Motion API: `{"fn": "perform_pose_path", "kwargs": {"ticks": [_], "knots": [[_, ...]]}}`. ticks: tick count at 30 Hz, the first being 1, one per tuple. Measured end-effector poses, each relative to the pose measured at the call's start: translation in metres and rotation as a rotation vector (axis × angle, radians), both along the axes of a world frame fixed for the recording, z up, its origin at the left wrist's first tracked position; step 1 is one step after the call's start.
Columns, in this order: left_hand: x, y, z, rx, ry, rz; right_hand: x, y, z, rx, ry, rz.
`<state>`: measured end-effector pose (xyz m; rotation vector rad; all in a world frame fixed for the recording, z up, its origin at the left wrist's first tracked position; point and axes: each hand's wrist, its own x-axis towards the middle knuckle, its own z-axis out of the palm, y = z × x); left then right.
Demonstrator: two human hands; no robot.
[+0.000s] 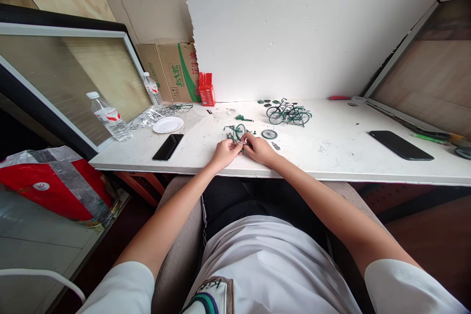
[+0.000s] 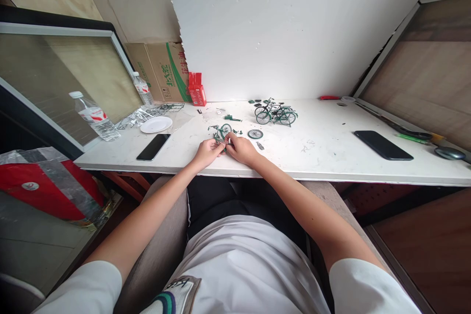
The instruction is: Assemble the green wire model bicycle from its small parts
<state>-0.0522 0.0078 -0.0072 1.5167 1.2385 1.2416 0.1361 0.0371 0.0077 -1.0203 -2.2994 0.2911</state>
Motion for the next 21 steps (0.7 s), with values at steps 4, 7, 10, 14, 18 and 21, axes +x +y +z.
{"fn": "perform_pose_path", "kwargs": {"ticks": [4,7,10,14,18,21], "knots": [[-0.0001,0.0003,-0.0002,0.002,-0.007,-0.001,0.0002,-0.0002,0.0003,-0.007,0.000,-0.003],[-0.0002,0.0005,-0.0002,-0.002,0.000,0.003,0.0001,-0.0001,0.0004,-0.001,-0.002,-0.001],[-0.0003,0.0008,-0.0005,-0.005,0.002,0.003,0.0000,-0.0001,0.0006,0.003,-0.006,-0.001],[-0.0008,0.0017,-0.0018,0.005,-0.001,0.000,0.0000,-0.0006,0.0010,0.002,-0.002,0.001],[-0.0012,0.0026,-0.0032,0.005,-0.015,0.000,0.0001,-0.0007,0.0008,0.005,0.002,-0.002],[-0.0012,0.0027,-0.0034,0.007,-0.014,-0.003,-0.0001,-0.0002,0.0005,0.003,0.008,-0.002]]}}
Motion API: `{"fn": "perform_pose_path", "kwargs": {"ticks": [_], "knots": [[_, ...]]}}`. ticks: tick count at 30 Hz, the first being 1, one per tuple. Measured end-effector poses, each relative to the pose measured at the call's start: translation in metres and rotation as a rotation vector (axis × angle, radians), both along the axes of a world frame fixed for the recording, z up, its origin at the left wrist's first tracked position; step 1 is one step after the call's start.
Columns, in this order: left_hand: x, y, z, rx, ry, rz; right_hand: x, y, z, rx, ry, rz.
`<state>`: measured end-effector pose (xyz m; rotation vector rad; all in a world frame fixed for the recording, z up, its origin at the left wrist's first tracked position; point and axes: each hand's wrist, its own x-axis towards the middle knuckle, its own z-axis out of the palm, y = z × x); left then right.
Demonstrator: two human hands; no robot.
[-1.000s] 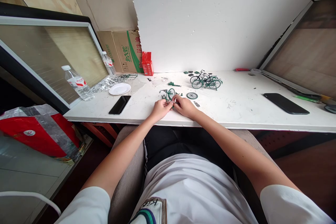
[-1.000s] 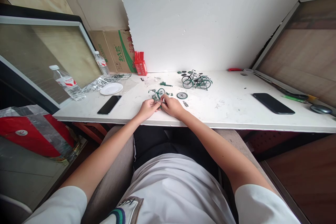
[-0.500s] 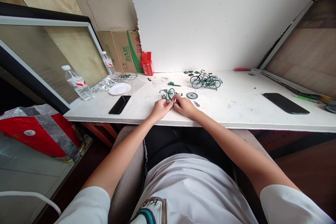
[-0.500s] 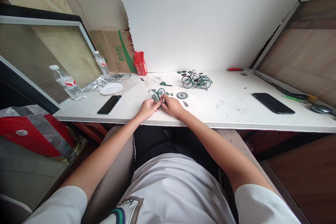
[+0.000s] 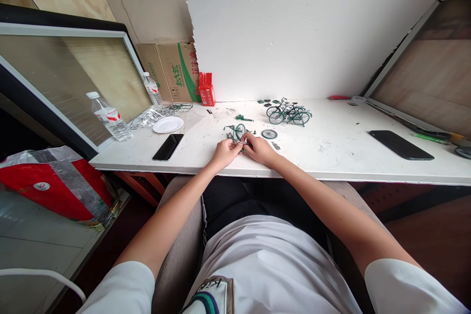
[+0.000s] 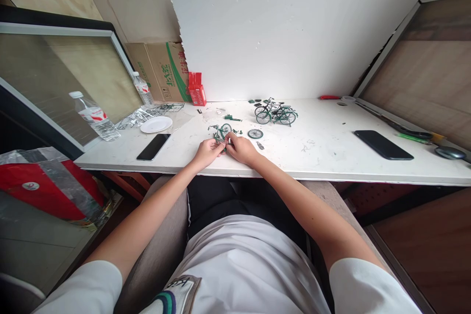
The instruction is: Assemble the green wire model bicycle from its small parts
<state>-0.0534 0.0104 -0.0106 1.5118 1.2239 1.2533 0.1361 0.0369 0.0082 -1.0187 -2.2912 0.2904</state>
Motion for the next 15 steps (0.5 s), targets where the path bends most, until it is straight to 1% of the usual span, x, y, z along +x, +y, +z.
{"fn": "perform_pose_path", "kwargs": {"ticks": [7,15], "knots": [[-0.0006,-0.0009,0.0003,0.016,0.018,-0.004,-0.0003,-0.0009,0.0008,-0.010,-0.001,0.007],[-0.0013,0.0012,-0.0033,0.016,0.012,-0.006,0.0004,0.0015,-0.0016,0.000,-0.011,0.002]]}}
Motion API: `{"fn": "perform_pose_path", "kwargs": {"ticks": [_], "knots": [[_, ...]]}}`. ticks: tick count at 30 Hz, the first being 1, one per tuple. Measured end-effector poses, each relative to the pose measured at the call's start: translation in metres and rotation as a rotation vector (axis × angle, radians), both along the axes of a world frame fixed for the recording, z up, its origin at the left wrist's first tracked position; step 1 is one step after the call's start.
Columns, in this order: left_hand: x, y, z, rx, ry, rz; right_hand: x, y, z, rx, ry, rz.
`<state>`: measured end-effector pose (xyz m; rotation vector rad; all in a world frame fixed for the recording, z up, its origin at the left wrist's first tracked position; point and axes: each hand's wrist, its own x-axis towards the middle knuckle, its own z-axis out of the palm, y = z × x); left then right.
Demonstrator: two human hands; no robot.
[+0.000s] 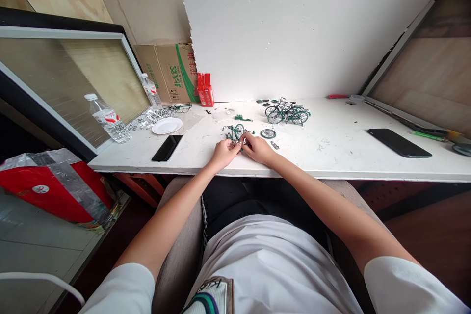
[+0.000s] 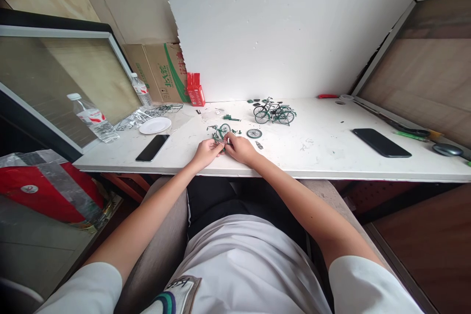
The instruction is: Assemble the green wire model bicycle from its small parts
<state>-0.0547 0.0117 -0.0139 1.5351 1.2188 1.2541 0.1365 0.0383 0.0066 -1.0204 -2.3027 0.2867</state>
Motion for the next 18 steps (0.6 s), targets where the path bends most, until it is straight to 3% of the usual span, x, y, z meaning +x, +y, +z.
{"fn": "perform_pose_path", "kwargs": {"ticks": [18], "knots": [[0.0012,-0.0029,0.0048,0.004,0.006,0.001,-0.0007,-0.0019,0.0026,0.005,-0.013,0.000]]}}
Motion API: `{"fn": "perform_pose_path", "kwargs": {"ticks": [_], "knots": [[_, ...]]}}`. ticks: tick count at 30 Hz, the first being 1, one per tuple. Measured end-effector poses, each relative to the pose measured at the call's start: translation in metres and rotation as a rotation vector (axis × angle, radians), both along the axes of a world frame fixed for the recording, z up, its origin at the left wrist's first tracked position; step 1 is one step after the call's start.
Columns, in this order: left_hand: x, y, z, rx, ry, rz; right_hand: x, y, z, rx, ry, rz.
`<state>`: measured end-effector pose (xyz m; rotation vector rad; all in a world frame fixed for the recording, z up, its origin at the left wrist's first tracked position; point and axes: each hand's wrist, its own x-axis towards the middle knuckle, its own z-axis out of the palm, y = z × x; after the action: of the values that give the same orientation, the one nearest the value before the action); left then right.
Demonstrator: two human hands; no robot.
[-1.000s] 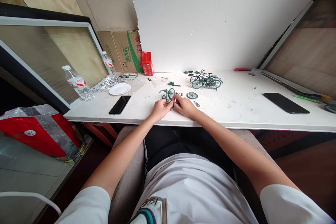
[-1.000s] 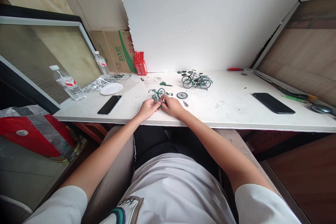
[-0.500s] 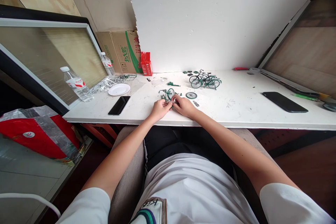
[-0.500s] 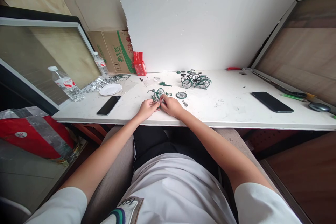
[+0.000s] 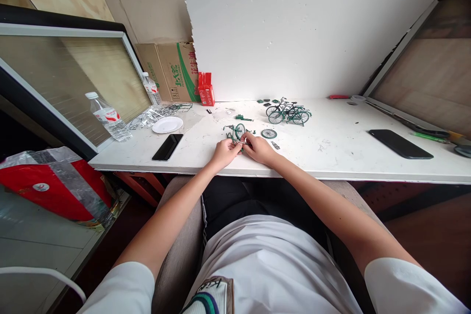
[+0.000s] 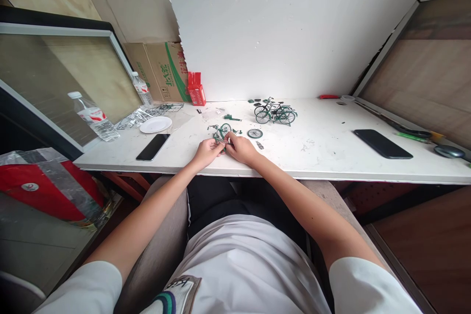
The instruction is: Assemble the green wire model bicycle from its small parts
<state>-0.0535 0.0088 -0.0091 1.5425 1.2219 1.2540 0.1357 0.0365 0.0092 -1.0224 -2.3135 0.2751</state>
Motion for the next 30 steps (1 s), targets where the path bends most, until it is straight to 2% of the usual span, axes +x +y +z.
{"fn": "perform_pose_path", "kwargs": {"ticks": [30], "knots": [[-0.004,0.008,-0.010,0.024,0.016,0.006,0.000,0.001,-0.001,-0.012,0.025,0.015]]}}
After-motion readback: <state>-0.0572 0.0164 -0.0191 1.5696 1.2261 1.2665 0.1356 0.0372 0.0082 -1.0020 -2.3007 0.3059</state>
